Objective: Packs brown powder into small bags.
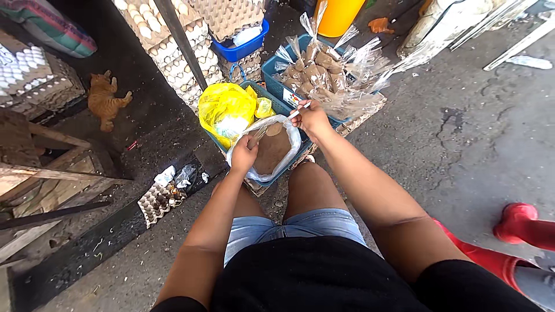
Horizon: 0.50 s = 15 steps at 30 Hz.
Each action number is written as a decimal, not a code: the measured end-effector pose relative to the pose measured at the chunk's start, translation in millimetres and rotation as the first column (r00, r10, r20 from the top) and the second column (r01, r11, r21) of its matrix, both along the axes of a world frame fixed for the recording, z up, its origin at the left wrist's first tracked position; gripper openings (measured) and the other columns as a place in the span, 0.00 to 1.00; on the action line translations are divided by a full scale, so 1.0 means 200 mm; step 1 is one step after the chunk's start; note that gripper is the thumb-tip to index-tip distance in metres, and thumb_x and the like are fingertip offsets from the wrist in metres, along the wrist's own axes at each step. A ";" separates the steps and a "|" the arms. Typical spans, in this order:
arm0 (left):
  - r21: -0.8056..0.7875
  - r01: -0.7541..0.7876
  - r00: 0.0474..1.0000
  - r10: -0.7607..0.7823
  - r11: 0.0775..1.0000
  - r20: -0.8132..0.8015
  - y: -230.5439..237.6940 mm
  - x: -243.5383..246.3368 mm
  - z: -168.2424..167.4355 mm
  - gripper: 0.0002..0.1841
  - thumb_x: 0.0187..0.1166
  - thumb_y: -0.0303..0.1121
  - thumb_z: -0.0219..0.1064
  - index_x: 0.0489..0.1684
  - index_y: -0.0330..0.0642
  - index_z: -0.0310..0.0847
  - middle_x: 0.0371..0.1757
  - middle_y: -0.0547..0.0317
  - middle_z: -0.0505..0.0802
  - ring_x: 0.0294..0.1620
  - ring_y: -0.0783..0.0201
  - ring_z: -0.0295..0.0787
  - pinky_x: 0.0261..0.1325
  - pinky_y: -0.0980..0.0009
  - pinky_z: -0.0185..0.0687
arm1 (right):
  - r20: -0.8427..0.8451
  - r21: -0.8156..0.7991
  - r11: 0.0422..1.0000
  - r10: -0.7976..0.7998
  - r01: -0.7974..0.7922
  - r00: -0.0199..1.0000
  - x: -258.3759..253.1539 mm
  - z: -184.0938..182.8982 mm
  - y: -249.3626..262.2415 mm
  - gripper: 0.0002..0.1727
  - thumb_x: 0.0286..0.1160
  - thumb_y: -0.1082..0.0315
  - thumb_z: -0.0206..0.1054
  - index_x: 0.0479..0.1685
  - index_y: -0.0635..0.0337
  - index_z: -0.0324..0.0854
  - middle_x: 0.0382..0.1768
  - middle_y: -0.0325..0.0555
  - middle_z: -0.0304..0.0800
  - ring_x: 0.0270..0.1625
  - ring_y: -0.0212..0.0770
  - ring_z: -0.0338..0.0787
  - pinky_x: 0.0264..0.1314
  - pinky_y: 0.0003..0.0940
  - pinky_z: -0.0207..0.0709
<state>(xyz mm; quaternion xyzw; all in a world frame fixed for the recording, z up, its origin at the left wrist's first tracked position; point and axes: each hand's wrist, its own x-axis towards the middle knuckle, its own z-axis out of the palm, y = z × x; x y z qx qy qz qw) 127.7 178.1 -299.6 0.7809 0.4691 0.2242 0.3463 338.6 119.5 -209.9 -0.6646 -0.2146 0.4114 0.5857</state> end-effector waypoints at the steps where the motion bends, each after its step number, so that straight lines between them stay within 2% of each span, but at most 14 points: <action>1: -0.005 -0.001 1.000 0.001 1.000 -0.004 0.00 0.00 0.00 0.13 0.82 0.33 0.70 0.56 0.34 0.84 0.51 0.40 0.92 0.52 0.45 0.91 0.60 0.44 0.83 | 0.003 0.023 1.000 -0.019 0.019 1.000 0.01 0.03 0.01 0.14 0.94 0.71 0.47 0.72 0.65 0.61 0.36 0.45 0.85 0.24 0.30 0.85 0.31 0.25 0.84; 5: -0.013 -0.009 1.000 0.009 1.000 -0.010 0.00 0.00 0.00 0.13 0.81 0.32 0.70 0.56 0.35 0.84 0.51 0.40 0.92 0.52 0.45 0.91 0.60 0.44 0.83 | 0.033 0.062 0.997 -0.042 0.040 0.999 0.02 0.11 0.04 0.12 0.94 0.71 0.48 0.69 0.63 0.63 0.37 0.45 0.85 0.24 0.30 0.86 0.31 0.25 0.84; 8: -0.015 -0.003 1.000 0.003 1.000 -0.014 -0.01 0.00 0.00 0.13 0.81 0.32 0.70 0.56 0.35 0.84 0.50 0.40 0.92 0.52 0.45 0.91 0.60 0.44 0.83 | 0.093 0.048 0.999 0.007 -0.011 0.996 -0.04 0.06 0.05 0.15 0.95 0.70 0.47 0.73 0.65 0.61 0.39 0.48 0.85 0.26 0.32 0.87 0.33 0.28 0.85; 12: -0.028 0.011 1.000 -0.011 1.000 -0.025 0.00 0.00 0.00 0.16 0.78 0.32 0.72 0.59 0.34 0.83 0.53 0.39 0.92 0.54 0.44 0.90 0.63 0.44 0.83 | 0.201 0.035 0.978 0.196 -0.207 0.960 -0.21 -0.04 0.03 0.16 0.94 0.70 0.47 0.72 0.68 0.64 0.47 0.52 0.87 0.36 0.37 0.91 0.44 0.34 0.87; 15: -0.032 0.024 1.000 -0.024 0.999 0.014 0.00 -0.01 0.00 0.19 0.77 0.32 0.73 0.62 0.32 0.82 0.56 0.38 0.92 0.57 0.44 0.91 0.66 0.43 0.82 | 0.389 0.128 0.905 0.330 -0.405 0.860 -0.24 -0.04 -0.02 0.16 0.94 0.69 0.49 0.70 0.68 0.70 0.51 0.52 0.88 0.45 0.35 0.91 0.53 0.33 0.86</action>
